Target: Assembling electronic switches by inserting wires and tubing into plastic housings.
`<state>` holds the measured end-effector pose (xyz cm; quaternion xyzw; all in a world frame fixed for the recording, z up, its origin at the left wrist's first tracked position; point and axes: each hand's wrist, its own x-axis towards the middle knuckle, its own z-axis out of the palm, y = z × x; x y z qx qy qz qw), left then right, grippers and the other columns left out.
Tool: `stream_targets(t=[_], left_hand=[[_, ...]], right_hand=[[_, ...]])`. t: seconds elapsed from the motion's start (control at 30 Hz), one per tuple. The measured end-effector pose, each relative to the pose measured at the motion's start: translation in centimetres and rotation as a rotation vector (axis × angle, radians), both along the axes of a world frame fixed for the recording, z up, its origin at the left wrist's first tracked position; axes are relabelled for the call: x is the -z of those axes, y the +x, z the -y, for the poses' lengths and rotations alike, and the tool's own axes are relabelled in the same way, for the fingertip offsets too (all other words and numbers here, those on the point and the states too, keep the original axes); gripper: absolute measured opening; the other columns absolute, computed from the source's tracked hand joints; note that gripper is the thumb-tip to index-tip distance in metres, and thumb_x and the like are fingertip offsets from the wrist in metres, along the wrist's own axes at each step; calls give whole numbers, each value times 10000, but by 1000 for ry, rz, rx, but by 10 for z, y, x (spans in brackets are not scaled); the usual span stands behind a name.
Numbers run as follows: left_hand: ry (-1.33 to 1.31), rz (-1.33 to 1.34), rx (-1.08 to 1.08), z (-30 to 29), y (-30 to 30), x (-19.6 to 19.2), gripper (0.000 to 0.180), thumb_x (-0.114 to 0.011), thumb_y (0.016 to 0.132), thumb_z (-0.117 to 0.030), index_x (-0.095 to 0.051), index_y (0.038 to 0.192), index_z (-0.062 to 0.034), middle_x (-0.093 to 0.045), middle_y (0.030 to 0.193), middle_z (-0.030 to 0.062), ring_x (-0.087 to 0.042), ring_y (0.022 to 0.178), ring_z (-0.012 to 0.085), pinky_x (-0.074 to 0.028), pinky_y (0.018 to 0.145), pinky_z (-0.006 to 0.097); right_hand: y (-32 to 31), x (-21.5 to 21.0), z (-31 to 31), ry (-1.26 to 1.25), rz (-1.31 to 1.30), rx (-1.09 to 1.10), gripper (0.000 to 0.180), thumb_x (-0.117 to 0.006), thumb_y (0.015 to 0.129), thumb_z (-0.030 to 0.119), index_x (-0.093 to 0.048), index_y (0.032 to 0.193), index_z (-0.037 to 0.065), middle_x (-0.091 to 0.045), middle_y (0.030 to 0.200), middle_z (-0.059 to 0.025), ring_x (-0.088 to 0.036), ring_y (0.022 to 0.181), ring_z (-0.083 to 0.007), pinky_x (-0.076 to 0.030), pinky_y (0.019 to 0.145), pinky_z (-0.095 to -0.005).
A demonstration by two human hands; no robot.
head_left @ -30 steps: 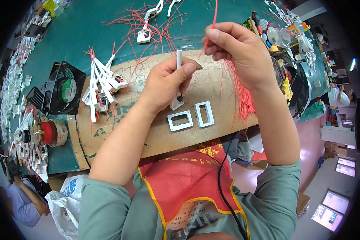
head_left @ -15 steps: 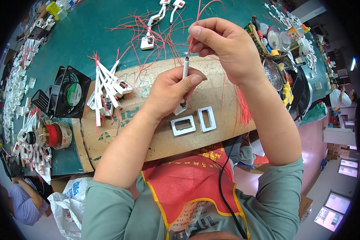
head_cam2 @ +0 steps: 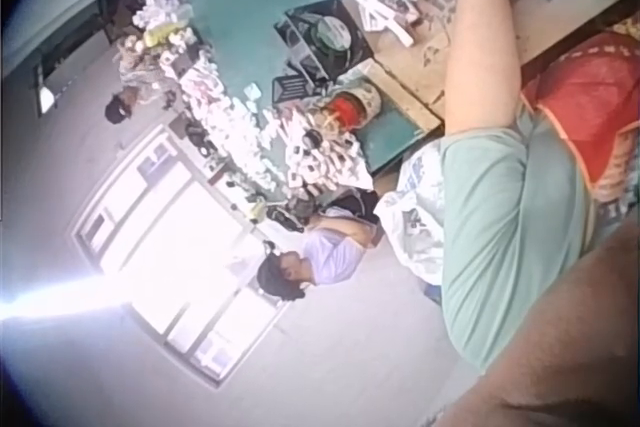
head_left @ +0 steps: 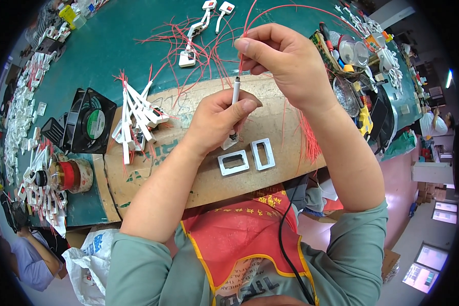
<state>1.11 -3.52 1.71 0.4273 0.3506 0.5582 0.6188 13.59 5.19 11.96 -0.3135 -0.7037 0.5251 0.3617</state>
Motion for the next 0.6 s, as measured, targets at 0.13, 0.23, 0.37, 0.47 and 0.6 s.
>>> stream_targets(t=[0.13, 0.23, 0.37, 0.47, 0.6], left_hand=[[-14, -4, -10, -1, 1, -2, 325, -628, 904, -320, -642, 990, -7, -514, 676, -22, -486, 572, 80, -375, 524, 214], [-19, -13, -19, 0, -1, -2, 322, -629, 903, -317, -644, 991, -8, -512, 668, -22, -484, 569, 81, -375, 523, 215], [-21, 4, -13, -3, 0, -1, 322, -633, 900, -316, -648, 991, -7, -522, 683, -23, -492, 573, 80, -381, 525, 214], [-22, 16, -7, -2, 0, 0, 293, -634, 903, -292, -648, 976, -8, -542, 715, -15, -486, 586, 69, -382, 524, 213], [-29, 19, -11, -1, 1, -3, 268, -633, 908, -272, -648, 963, -10, -558, 745, -11, -474, 599, 58, -381, 525, 210]], right_hand=[[0, -2, 0, 14, -5, -6, 230, -685, 852, 182, -642, 951, -21, -653, 796, -49, -609, 704, -94, -508, 653, -229], [-3, -3, 0, 37, 5, 1, 238, -687, 851, 188, -640, 947, -24, -653, 792, -48, -609, 701, -93, -508, 649, -228], [-1, -2, -1, 32, 32, 10, 244, -687, 850, 192, -639, 945, -27, -654, 783, -50, -611, 699, -95, -508, 649, -229], [-1, 2, -3, 49, 51, 24, 246, -687, 849, 193, -638, 943, -29, -655, 780, -55, -614, 700, -97, -507, 648, -229], [-1, 3, -2, 99, 74, 47, 250, -684, 846, 199, -638, 940, -28, -655, 777, -58, -617, 703, -96, -501, 638, -233]])
